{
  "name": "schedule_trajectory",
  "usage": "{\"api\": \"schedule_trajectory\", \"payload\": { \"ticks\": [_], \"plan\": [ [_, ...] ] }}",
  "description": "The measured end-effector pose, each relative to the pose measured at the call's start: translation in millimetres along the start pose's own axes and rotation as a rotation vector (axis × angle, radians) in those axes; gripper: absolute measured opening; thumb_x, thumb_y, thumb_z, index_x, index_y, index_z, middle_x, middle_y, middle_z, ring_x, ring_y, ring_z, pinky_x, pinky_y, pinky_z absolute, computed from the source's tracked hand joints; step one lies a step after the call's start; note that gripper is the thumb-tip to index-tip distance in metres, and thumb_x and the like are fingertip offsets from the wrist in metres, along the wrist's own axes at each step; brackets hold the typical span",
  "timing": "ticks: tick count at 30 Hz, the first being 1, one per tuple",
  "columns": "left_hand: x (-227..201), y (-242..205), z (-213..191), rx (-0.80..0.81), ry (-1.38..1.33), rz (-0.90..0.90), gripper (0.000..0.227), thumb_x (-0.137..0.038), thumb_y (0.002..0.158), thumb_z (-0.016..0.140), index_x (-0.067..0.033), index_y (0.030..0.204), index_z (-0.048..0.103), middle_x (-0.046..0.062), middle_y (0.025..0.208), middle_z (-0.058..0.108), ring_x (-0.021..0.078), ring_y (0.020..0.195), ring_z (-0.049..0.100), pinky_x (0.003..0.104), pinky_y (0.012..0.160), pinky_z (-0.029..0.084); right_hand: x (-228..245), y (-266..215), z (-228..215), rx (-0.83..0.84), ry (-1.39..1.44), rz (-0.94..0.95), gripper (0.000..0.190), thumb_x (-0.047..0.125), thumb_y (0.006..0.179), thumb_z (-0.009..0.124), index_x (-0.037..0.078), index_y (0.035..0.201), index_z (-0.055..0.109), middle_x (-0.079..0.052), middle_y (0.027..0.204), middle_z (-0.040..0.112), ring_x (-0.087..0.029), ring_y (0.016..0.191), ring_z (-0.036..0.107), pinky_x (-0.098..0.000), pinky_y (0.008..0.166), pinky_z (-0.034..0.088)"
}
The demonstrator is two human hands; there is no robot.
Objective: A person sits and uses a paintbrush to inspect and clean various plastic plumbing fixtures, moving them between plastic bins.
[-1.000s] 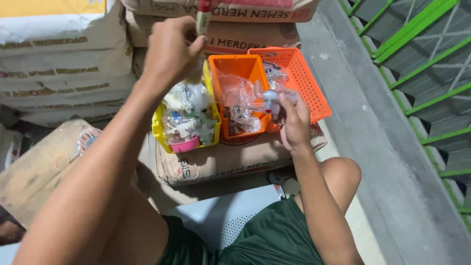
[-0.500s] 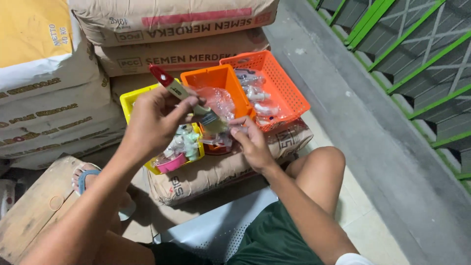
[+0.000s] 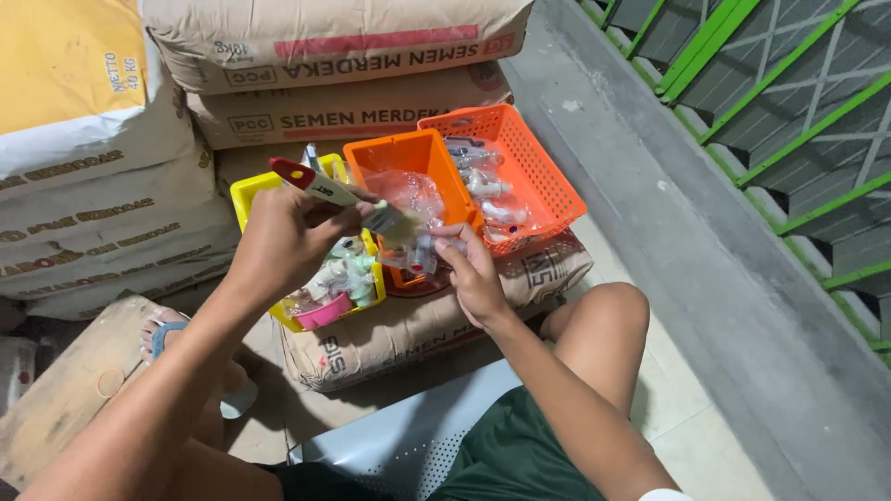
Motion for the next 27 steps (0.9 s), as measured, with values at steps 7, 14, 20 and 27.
{"api": "schedule_trajectory", "payload": {
  "ticks": [7,14,20,27],
  "plan": [
    [10,13,-7,-0.136,0.229,0.134,0.019,-0.016,0.095,0.074,-0.0134,0.113,0.079,0.012,0.09,0.078,0.0257,0.088,0.075,0.038,0.08,0.058,-18,12,-13,-0.075,0.118,0.104,0.019,0.024,0.102,0.056,0.008,0.112,0.058,-0.011,0.083,0.06,-0.019,0.067,0.061,-0.0273,0.054,0.05],
    [-6,-7,14,0.006,0.277,0.161,0.014,-0.013,0.095,0.073,-0.0064,0.103,0.081,0.018,0.08,0.077,0.0281,0.072,0.077,0.038,0.068,0.058,-39,17,-30,-0.082,0.215,0.115,0.015,0.018,0.097,0.058,0.009,0.11,0.058,-0.006,0.081,0.053,-0.016,0.068,0.05,-0.0279,0.057,0.045],
    [-11,3,3,-0.084,0.148,0.164,0.019,-0.018,0.097,0.071,-0.0055,0.11,0.078,0.015,0.086,0.078,0.0231,0.079,0.077,0.038,0.078,0.059,-36,16,-31,-0.051,0.2,0.098,0.013,0.019,0.099,0.056,0.012,0.11,0.054,-0.005,0.082,0.054,-0.017,0.07,0.053,-0.0285,0.059,0.047],
    [-19,-1,8,0.053,0.304,0.142,0.022,-0.013,0.098,0.069,0.0042,0.11,0.076,0.023,0.083,0.076,0.0346,0.07,0.076,0.043,0.073,0.059,-9,3,-7,-0.045,0.182,0.048,0.013,0.014,0.098,0.055,0.011,0.109,0.049,-0.001,0.076,0.039,-0.014,0.067,0.043,-0.0274,0.059,0.043]
  ]
}}
Point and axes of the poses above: each hand's wrist, its own y-axis towards the middle knuckle, its own z-axis out of the palm, x = y × z, the point moved 6 cm from there along y, towards the middle knuckle
